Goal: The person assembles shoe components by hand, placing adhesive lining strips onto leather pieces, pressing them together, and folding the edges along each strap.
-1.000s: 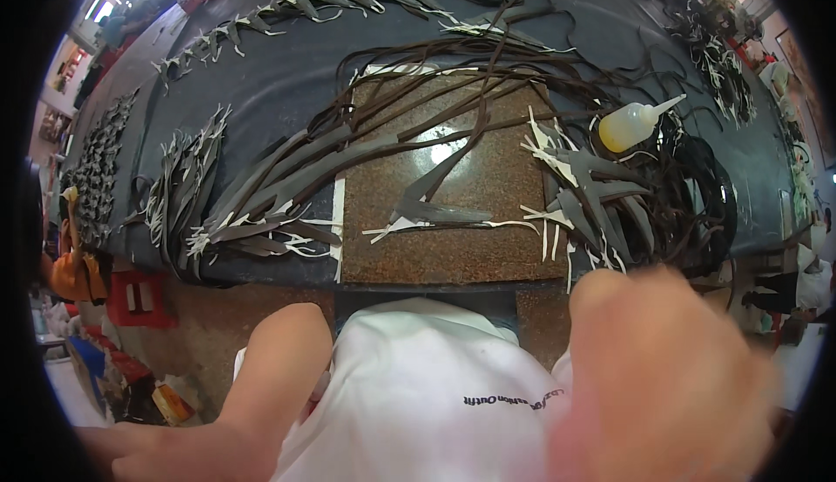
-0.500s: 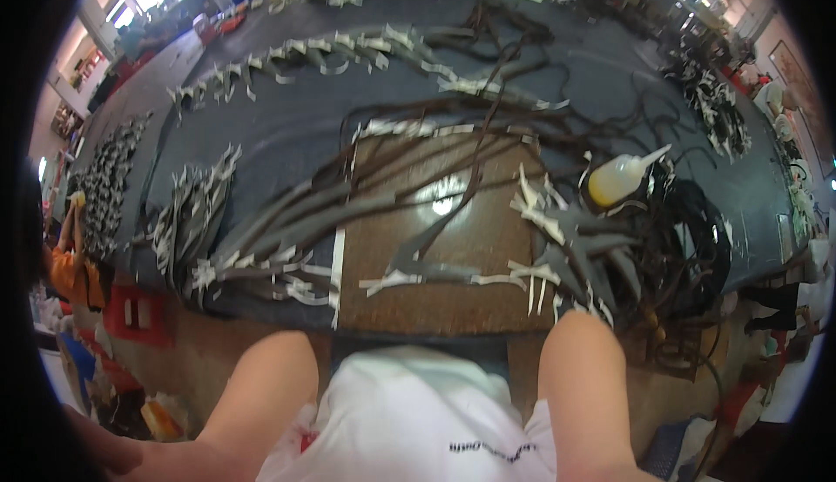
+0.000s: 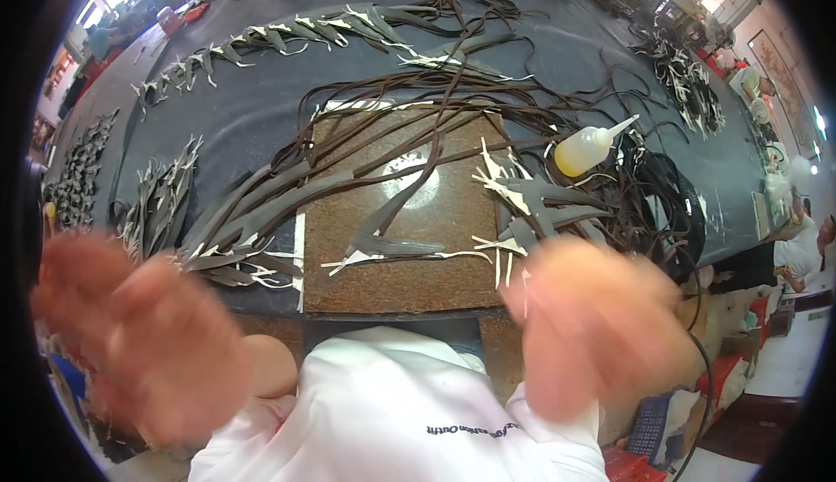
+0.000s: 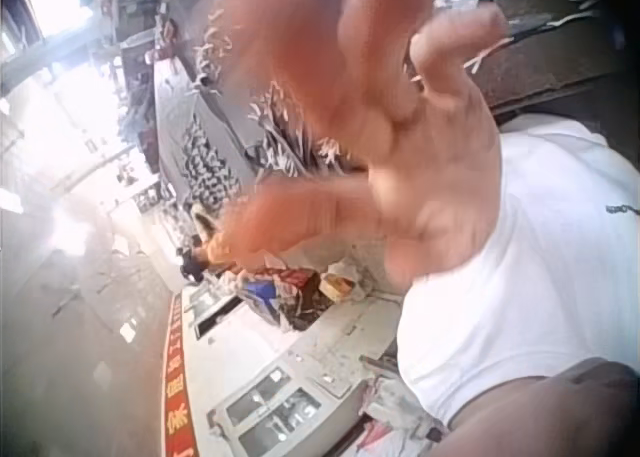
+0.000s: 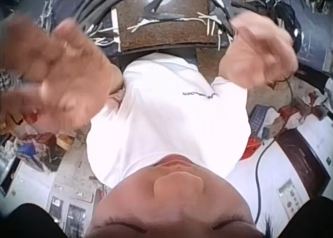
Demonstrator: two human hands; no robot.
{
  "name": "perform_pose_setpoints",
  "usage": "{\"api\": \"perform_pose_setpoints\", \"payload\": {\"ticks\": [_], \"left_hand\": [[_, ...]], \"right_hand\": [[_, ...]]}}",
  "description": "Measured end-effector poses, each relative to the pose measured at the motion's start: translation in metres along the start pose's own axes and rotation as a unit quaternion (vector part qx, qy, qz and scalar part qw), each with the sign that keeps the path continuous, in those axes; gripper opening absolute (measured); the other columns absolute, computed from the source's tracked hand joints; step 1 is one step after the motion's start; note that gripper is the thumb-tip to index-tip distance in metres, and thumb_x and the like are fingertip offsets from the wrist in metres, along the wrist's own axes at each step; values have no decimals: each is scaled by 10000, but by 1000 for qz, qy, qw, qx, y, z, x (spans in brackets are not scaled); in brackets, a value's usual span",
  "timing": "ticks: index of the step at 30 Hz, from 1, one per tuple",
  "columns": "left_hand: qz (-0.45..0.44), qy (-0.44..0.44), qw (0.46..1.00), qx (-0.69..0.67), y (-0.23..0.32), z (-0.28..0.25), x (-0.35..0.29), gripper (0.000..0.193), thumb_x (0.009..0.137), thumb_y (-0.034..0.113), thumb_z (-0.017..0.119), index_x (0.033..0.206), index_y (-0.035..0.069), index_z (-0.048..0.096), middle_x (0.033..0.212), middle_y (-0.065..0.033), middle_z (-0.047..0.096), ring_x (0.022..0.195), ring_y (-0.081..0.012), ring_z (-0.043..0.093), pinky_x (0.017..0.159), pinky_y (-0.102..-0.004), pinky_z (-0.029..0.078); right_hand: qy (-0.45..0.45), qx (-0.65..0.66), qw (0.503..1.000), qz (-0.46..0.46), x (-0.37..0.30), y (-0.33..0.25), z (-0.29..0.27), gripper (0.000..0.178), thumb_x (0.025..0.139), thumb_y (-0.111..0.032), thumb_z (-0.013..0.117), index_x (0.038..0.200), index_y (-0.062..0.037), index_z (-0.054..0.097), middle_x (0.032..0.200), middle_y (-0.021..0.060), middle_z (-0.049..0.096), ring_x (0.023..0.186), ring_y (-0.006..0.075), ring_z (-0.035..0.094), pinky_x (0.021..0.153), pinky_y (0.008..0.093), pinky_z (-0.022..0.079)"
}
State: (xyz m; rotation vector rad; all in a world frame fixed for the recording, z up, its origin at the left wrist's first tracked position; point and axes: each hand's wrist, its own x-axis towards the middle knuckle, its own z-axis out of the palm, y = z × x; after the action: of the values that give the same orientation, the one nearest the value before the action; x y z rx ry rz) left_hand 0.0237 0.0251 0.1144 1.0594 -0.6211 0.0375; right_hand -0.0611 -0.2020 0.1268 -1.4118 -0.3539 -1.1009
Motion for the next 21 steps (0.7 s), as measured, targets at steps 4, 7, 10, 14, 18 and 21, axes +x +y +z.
{"api": "perform_pose_setpoints", "payload": {"ticks": [4,7,10,14,18,21], "left_hand": [[-130,-130,969,165,-88,1,26,339,839,-12,494,1172,29,543,1086,-131,668,1031,-238,633,873,-334,484],[-116,-250,897,345,-135,-11,1,275,841,46,568,1116,53,584,1067,-110,636,1031,-220,607,871,-343,435],[-71,-291,780,549,-147,-12,-23,243,822,87,617,1064,82,601,1024,-72,603,1039,-210,543,875,-366,360],[-74,-293,781,547,-158,-8,-31,186,779,108,652,955,87,596,931,-56,545,980,-233,499,854,-393,329],[-60,-286,827,481,-169,-8,-44,191,763,96,667,937,75,591,920,-66,548,977,-267,497,830,-393,378],[-6,-284,849,447,-171,-9,-50,221,741,65,687,954,46,634,952,-75,575,969,-277,516,859,-381,440]], "right_hand": [[-285,-265,873,293,-55,106,-30,300,823,-49,622,1124,-39,628,1032,120,589,934,261,580,875,329,451],[-318,-357,840,256,-95,130,-29,307,761,-71,680,1064,-54,640,1002,101,557,990,268,513,883,356,413],[-344,-387,815,260,-96,128,-24,268,732,-121,698,991,-83,639,964,72,533,996,264,476,886,388,364],[-389,-407,789,247,-92,129,-36,198,685,-101,697,851,-98,588,938,48,524,981,253,468,860,387,323],[-444,-380,761,281,-72,124,-45,226,698,-92,695,905,-91,603,921,55,525,973,258,477,883,379,330],[-455,-342,795,213,-72,131,-55,227,704,-52,692,921,-71,625,924,59,543,972,267,496,903,378,373]]}}
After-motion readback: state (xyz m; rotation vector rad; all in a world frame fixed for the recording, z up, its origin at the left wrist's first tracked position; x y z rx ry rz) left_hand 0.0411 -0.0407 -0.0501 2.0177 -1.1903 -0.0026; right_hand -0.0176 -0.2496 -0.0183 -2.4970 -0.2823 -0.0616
